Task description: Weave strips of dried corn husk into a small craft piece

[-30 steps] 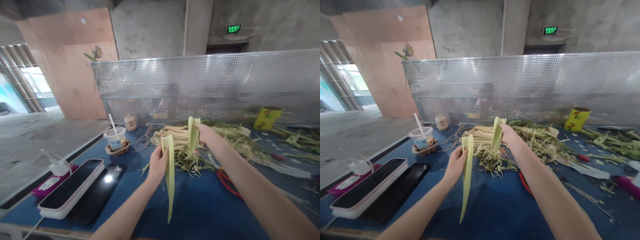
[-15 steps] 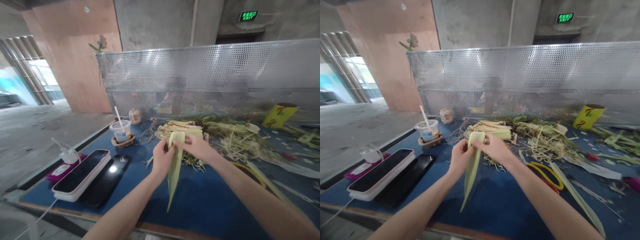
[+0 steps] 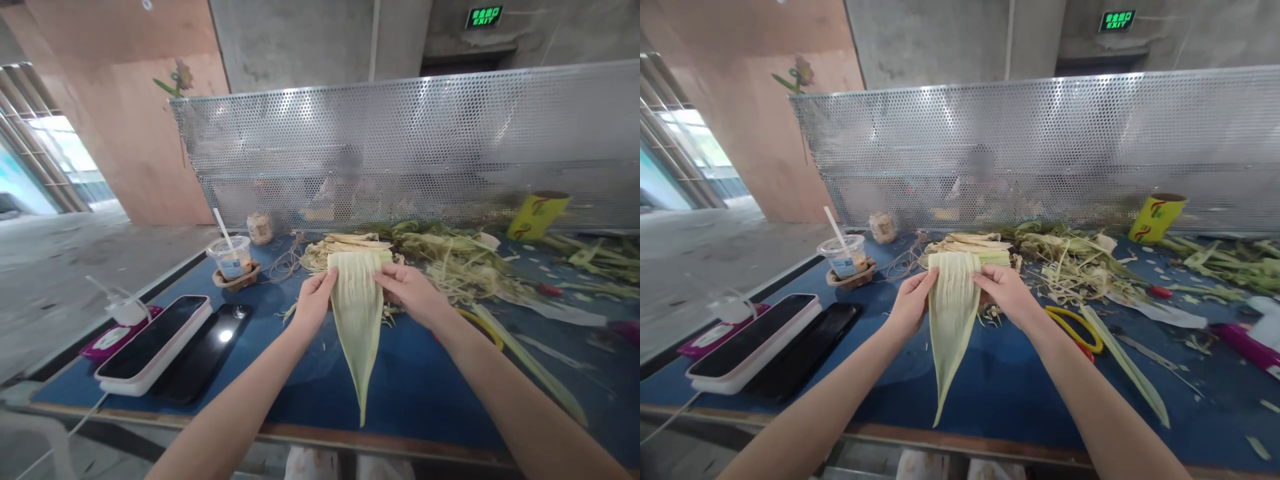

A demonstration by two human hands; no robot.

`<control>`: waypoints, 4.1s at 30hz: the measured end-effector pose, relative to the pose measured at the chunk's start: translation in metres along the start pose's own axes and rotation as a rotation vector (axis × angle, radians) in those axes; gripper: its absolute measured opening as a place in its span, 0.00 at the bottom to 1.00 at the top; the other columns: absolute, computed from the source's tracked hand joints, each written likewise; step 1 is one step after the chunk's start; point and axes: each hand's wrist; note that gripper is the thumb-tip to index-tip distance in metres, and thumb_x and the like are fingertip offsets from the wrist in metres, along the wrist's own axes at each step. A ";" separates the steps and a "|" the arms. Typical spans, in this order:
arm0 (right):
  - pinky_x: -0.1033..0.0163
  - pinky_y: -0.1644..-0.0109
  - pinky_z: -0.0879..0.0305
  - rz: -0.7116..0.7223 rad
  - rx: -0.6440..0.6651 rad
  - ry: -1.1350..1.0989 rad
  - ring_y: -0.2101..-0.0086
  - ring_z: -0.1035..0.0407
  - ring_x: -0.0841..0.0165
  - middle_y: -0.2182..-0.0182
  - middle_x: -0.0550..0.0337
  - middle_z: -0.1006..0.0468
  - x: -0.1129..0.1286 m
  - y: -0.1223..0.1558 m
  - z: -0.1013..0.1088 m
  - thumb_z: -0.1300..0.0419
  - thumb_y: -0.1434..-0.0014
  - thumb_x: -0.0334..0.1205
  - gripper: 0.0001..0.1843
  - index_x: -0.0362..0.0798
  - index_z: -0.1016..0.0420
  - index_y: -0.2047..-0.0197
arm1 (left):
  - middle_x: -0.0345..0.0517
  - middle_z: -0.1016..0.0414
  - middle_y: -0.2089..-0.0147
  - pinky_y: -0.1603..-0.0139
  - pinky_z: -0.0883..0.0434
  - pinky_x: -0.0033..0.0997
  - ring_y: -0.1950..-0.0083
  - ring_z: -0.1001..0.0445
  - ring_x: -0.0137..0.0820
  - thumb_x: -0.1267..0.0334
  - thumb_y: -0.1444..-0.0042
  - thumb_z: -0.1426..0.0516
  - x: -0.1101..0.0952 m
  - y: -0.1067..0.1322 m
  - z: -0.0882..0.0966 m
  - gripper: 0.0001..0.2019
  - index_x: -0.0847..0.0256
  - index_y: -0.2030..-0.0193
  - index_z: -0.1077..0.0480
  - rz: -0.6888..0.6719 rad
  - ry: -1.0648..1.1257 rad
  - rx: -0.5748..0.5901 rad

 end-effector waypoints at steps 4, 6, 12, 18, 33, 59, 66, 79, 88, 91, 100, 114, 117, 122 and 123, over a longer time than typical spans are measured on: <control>0.66 0.71 0.34 -0.031 0.018 -0.056 0.78 0.33 0.73 0.77 0.62 0.25 -0.004 0.003 0.006 0.39 0.52 0.47 0.13 0.45 0.26 0.69 | 0.39 0.33 0.80 0.76 0.36 0.24 0.79 0.36 0.25 0.45 0.59 0.42 -0.006 0.003 -0.003 0.20 0.64 0.72 0.31 0.080 0.119 0.045; 0.66 0.72 0.35 -0.050 0.025 -0.072 0.78 0.33 0.73 0.78 0.62 0.26 -0.004 0.005 0.009 0.40 0.52 0.48 0.14 0.45 0.26 0.69 | 0.40 0.32 0.79 0.74 0.36 0.25 0.78 0.35 0.25 0.46 0.59 0.42 -0.006 0.003 -0.004 0.20 0.64 0.73 0.31 0.081 0.114 0.069; 0.69 0.77 0.38 -0.087 0.027 -0.048 0.80 0.36 0.75 0.79 0.63 0.27 -0.005 0.008 0.012 0.39 0.51 0.46 0.12 0.45 0.27 0.69 | 0.38 0.36 0.78 0.71 0.38 0.25 0.76 0.38 0.24 0.50 0.52 0.46 -0.001 -0.001 -0.001 0.16 0.64 0.76 0.33 -0.052 -0.107 0.014; 0.67 0.75 0.34 -0.086 0.051 -0.029 0.75 0.33 0.73 0.68 0.60 0.24 -0.007 0.011 -0.002 0.40 0.51 0.45 0.15 0.47 0.30 0.60 | 0.36 0.38 0.77 0.68 0.42 0.23 0.72 0.41 0.25 0.58 0.47 0.49 -0.003 0.002 0.000 0.13 0.63 0.77 0.36 -0.248 -0.350 -0.109; 0.63 0.66 0.31 -0.187 0.188 0.052 0.69 0.27 0.67 0.71 0.59 0.22 -0.019 0.019 -0.014 0.43 0.59 0.27 0.13 0.44 0.31 0.65 | 0.39 0.34 0.73 0.72 0.37 0.23 0.73 0.36 0.25 0.52 0.45 0.52 -0.002 0.008 -0.004 0.14 0.62 0.67 0.36 -0.246 -0.269 -0.253; 0.64 0.69 0.34 -0.049 0.280 0.301 0.72 0.30 0.67 0.74 0.63 0.26 -0.012 0.026 -0.003 0.46 0.57 0.27 0.12 0.47 0.30 0.67 | 0.40 0.32 0.73 0.81 0.33 0.23 0.75 0.32 0.26 0.55 0.48 0.48 -0.007 0.009 -0.001 0.12 0.62 0.67 0.36 -0.173 -0.319 -0.014; 0.63 0.68 0.33 -0.041 -0.028 0.198 0.66 0.32 0.68 0.60 0.57 0.29 -0.005 0.021 -0.001 0.43 0.51 0.42 0.21 0.50 0.40 0.53 | 0.33 0.39 0.83 0.84 0.37 0.20 0.85 0.39 0.21 0.59 0.52 0.45 -0.005 0.021 -0.012 0.10 0.62 0.75 0.39 -0.090 -0.329 0.172; 0.68 0.76 0.47 0.004 0.031 0.207 0.79 0.41 0.74 0.80 0.69 0.37 -0.002 0.022 0.000 0.38 0.55 0.47 0.14 0.48 0.35 0.69 | 0.34 0.41 0.78 0.88 0.36 0.21 0.84 0.38 0.21 0.53 0.47 0.48 -0.007 0.028 -0.013 0.13 0.61 0.73 0.41 0.011 -0.151 0.367; 0.68 0.73 0.45 -0.010 0.057 0.249 0.78 0.40 0.74 0.79 0.67 0.35 -0.001 0.025 0.001 0.41 0.51 0.48 0.12 0.48 0.34 0.68 | 0.34 0.40 0.80 0.89 0.40 0.19 0.85 0.40 0.20 0.54 0.49 0.46 -0.015 0.028 -0.013 0.12 0.62 0.72 0.39 0.058 -0.090 0.371; 0.67 0.71 0.44 0.034 0.060 0.303 0.76 0.39 0.73 0.77 0.67 0.34 -0.001 0.025 0.002 0.41 0.50 0.47 0.11 0.48 0.33 0.68 | 0.33 0.40 0.80 0.89 0.39 0.21 0.86 0.40 0.20 0.54 0.49 0.47 -0.015 0.027 -0.013 0.12 0.61 0.72 0.39 0.029 -0.138 0.343; 0.65 0.71 0.39 -0.078 0.058 0.078 0.75 0.33 0.70 0.76 0.64 0.28 0.000 0.023 0.004 0.39 0.53 0.48 0.14 0.49 0.33 0.66 | 0.38 0.38 0.76 0.84 0.36 0.21 0.78 0.38 0.22 0.53 0.49 0.47 -0.019 0.025 -0.011 0.13 0.62 0.72 0.38 0.084 -0.055 0.383; 0.67 0.71 0.45 0.201 0.051 0.698 0.73 0.40 0.71 0.72 0.63 0.31 0.000 0.025 0.000 0.49 0.45 0.45 0.10 0.49 0.32 0.68 | 0.34 0.41 0.80 0.82 0.38 0.23 0.82 0.39 0.23 0.56 0.45 0.50 -0.010 0.027 -0.009 0.11 0.60 0.72 0.41 -0.041 -0.243 0.415; 0.66 0.69 0.44 0.197 0.028 0.685 0.72 0.38 0.70 0.72 0.63 0.31 0.002 0.025 0.001 0.48 0.45 0.44 0.09 0.49 0.32 0.68 | 0.34 0.41 0.79 0.82 0.38 0.23 0.81 0.39 0.23 0.56 0.45 0.51 -0.014 0.027 -0.009 0.10 0.60 0.72 0.41 -0.032 -0.210 0.436; 0.67 0.67 0.43 0.253 0.049 0.706 0.73 0.38 0.71 0.74 0.64 0.30 0.002 0.025 -0.001 0.49 0.45 0.42 0.09 0.48 0.31 0.71 | 0.34 0.43 0.79 0.80 0.38 0.23 0.81 0.40 0.22 0.57 0.44 0.51 -0.010 0.026 -0.006 0.11 0.60 0.73 0.42 -0.089 -0.349 0.464; 0.67 0.66 0.43 0.255 0.056 0.704 0.72 0.37 0.71 0.75 0.65 0.30 0.001 0.024 -0.001 0.49 0.46 0.41 0.09 0.48 0.31 0.72 | 0.34 0.43 0.79 0.80 0.39 0.23 0.81 0.40 0.22 0.57 0.44 0.51 -0.009 0.026 -0.006 0.11 0.60 0.73 0.43 -0.092 -0.363 0.477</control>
Point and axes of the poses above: each hand's wrist, its own y-axis away from the middle knuckle, its own z-axis out of the back of the hand, x = y × z
